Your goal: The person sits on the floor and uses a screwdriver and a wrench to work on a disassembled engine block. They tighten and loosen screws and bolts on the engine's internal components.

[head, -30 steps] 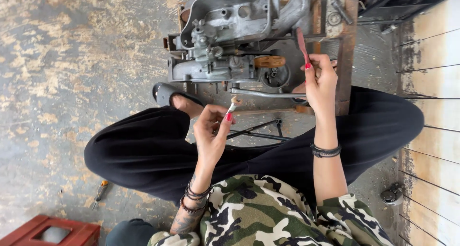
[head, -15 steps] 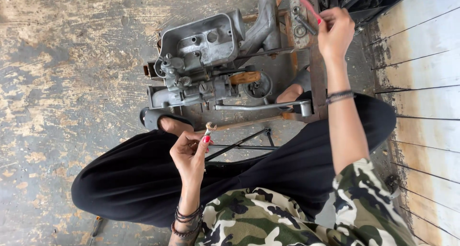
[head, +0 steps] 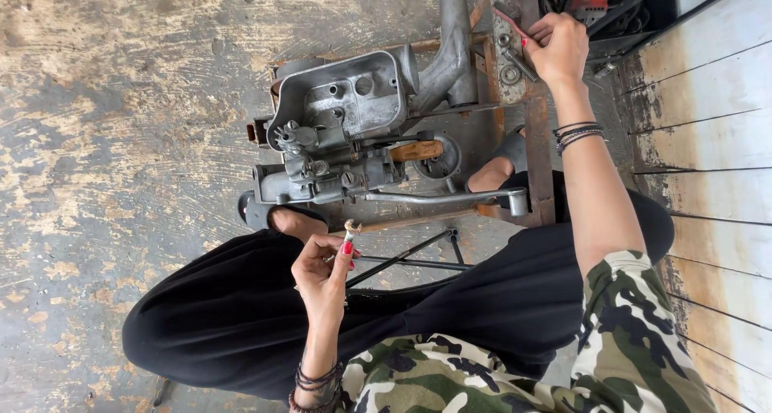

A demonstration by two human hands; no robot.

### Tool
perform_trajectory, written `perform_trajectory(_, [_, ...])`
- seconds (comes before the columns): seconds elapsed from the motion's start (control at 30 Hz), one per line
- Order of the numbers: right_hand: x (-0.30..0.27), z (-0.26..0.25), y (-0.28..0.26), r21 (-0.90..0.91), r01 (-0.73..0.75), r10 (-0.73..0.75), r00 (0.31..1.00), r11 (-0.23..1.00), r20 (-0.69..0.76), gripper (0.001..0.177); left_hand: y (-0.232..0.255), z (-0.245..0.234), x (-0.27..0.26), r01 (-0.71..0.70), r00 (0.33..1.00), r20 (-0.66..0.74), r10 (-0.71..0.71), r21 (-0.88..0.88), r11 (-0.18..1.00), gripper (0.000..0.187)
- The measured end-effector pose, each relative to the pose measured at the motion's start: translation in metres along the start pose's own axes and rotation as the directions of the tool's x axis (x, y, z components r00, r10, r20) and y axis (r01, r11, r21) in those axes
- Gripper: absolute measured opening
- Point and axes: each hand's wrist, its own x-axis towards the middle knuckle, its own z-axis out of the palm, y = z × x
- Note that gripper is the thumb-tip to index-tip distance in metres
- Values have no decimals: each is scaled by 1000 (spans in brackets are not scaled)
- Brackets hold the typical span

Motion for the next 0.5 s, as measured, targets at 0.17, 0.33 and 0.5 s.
perform_trajectory(0.17, [-1,-8,-4,-48,60,-57,997,997,49,19,-2,3,1,21,1000,-8,-21,-16,1000,17])
perform_trajectory(0.33, [1,-12,-5,-102,89,-78,992,991,103,21,-3,0,0,32,999,-16,-32,-24,999,15])
perform_trajectory(0.5, [2,-22,-10,-75,194,-198,979,978,-54,15,-1,-1,-1,-3,999,-41,2,-33,999,10])
